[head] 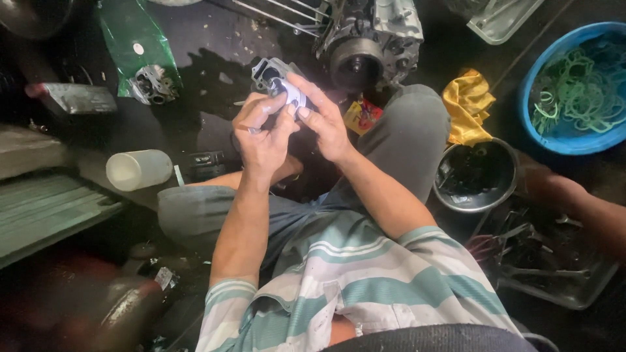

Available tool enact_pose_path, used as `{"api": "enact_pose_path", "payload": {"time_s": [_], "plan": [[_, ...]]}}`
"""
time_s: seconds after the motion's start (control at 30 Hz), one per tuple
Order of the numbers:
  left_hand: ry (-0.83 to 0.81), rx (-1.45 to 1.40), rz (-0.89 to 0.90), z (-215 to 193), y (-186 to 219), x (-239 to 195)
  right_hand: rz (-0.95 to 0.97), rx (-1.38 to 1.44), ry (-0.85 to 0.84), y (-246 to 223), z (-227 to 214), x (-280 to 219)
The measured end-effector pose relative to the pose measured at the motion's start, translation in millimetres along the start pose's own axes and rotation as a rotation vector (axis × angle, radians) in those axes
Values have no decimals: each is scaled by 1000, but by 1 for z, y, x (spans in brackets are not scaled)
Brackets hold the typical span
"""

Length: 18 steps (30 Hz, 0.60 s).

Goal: Cleaning the ring grooves of a motorcycle piston and inspecting the piston rings for assembly.

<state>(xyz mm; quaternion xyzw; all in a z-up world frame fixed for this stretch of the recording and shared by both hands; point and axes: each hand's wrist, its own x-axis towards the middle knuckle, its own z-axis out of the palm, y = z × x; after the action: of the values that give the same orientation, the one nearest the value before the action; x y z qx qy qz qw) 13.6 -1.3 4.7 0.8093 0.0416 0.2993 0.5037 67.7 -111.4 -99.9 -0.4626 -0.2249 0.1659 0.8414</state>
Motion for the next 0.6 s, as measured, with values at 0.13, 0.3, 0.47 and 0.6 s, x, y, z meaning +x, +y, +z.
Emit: {"api": "enact_pose_path", "payload": {"time_s": [0.13, 0.3, 0.47, 0.6], "plan": [[-13, 49, 79, -2, -2, 3, -58, 19, -19, 0, 3, 1], [-21, 87, 156, -3, -3, 3, -112, -29, -3, -5, 3, 1], [-38, 68, 190, -4, 1, 4, -134, -22, -9, -23, 6, 5], [-49, 21, 195, -6, 2, 7, -167, -53, -46, -28, 7, 5]]}}
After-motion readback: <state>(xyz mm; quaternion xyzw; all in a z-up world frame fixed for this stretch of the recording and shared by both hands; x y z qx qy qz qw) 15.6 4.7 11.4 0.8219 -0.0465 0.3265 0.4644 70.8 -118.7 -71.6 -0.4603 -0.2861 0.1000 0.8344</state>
